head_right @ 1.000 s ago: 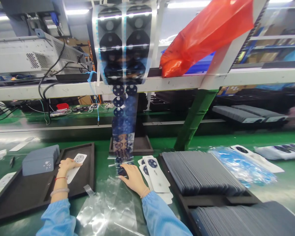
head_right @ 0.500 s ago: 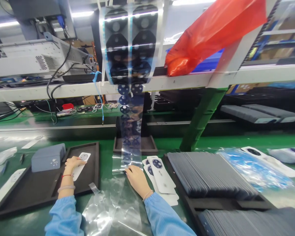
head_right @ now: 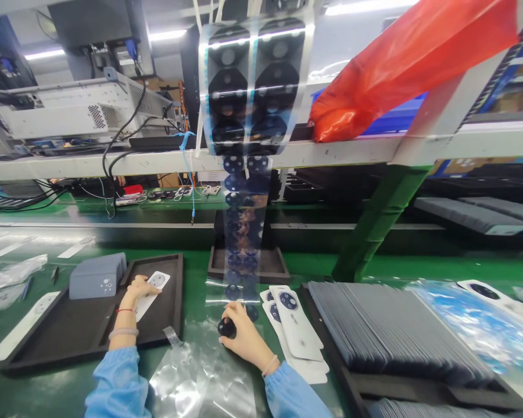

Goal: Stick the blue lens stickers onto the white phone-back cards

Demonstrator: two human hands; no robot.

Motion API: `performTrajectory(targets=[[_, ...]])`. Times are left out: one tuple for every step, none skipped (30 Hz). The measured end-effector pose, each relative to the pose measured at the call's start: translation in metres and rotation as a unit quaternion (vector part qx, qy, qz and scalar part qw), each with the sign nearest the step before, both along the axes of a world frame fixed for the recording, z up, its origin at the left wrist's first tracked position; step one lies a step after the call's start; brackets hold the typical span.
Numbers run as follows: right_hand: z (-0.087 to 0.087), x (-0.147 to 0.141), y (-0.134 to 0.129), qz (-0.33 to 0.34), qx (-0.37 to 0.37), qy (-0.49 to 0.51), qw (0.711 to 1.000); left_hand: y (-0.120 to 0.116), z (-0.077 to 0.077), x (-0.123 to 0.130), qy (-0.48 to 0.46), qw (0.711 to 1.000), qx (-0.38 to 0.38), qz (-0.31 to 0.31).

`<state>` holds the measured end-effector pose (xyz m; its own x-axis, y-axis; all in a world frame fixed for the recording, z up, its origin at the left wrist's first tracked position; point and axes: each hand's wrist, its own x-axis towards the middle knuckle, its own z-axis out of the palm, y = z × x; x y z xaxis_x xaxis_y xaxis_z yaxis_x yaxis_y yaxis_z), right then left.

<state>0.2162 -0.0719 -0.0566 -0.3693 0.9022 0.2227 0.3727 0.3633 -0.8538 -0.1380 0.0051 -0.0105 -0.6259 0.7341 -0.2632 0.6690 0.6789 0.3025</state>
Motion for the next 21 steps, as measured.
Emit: performTrajectory(targets=[[0.000, -0.002, -0.001, -0.002, -0.010, 0.017, 1.000, 0.000, 0.000, 0.000, 0.002, 1.000, -0.003, -0.003], [0.000, -0.003, -0.001, -0.005, -0.019, 0.036, 0.999, 0.000, 0.000, 0.000, 0.004, 1.000, -0.005, -0.006], [0.000, -0.003, -0.001, -0.008, -0.029, 0.056, 0.998, -0.001, 0.000, -0.001, 0.006, 1.000, -0.006, -0.009], [0.001, -0.004, 0.000, -0.012, -0.038, 0.077, 0.996, -0.001, 0.000, -0.001, 0.009, 1.000, -0.007, -0.013], [0.001, -0.003, 0.001, -0.017, -0.049, 0.100, 0.994, -0.001, 0.000, -0.001, 0.010, 1.000, -0.008, -0.018], [0.001, -0.003, 0.003, -0.023, -0.061, 0.123, 0.990, -0.001, -0.001, -0.001, 0.011, 1.000, -0.009, -0.023], [0.002, -0.002, 0.004, -0.028, -0.074, 0.146, 0.986, -0.001, -0.001, -0.001, 0.012, 0.999, -0.008, -0.030], [0.003, -0.002, 0.006, -0.032, -0.090, 0.170, 0.981, -0.001, -0.002, -0.001, 0.013, 0.999, -0.006, -0.035], [0.005, -0.001, 0.007, -0.035, -0.107, 0.192, 0.975, -0.001, -0.002, -0.001, 0.014, 0.999, -0.003, -0.038], [0.008, -0.001, 0.008, -0.038, -0.125, 0.214, 0.968, -0.002, -0.002, -0.002, 0.016, 0.999, 0.001, -0.039], [0.012, 0.000, 0.009, -0.042, -0.140, 0.234, 0.961, -0.002, -0.003, -0.002, 0.017, 0.999, 0.004, -0.040], [0.017, 0.000, 0.010, -0.046, -0.153, 0.252, 0.954, -0.003, -0.002, -0.003, 0.017, 0.999, 0.006, -0.040], [0.023, 0.001, 0.011, -0.050, -0.163, 0.269, 0.948, -0.003, -0.002, -0.003, 0.015, 0.999, 0.007, -0.039], [0.030, 0.001, 0.013, -0.055, -0.168, 0.283, 0.942, -0.004, -0.001, -0.003, 0.013, 0.999, 0.006, -0.039], [0.038, 0.001, 0.015, -0.060, -0.171, 0.297, 0.938, -0.005, 0.000, -0.003, 0.010, 0.999, 0.005, -0.039], [0.046, 0.002, 0.017, -0.065, -0.172, 0.308, 0.933, -0.005, 0.001, -0.002, 0.006, 0.999, 0.004, -0.039], [0.055, 0.002, 0.020, -0.069, -0.170, 0.319, 0.930, -0.006, 0.003, -0.001, 0.003, 0.999, 0.004, -0.037], [0.063, 0.002, 0.023, -0.074, -0.168, 0.328, 0.927, -0.006, 0.005, 0.000, -0.002, 0.999, 0.006, -0.035], [0.072, 0.002, 0.026, -0.079, -0.163, 0.336, 0.924, -0.007, 0.009, 0.002, -0.007, 0.999, 0.012, -0.033], [0.080, 0.001, 0.029, -0.084, -0.158, 0.345, 0.921, -0.007, 0.013, 0.004, -0.016, 0.999, 0.021, -0.032], [0.088, 0.001, 0.031, -0.090, -0.152, 0.353, 0.919, -0.008, 0.018, 0.005, -0.028, 0.998, 0.035, -0.033]])
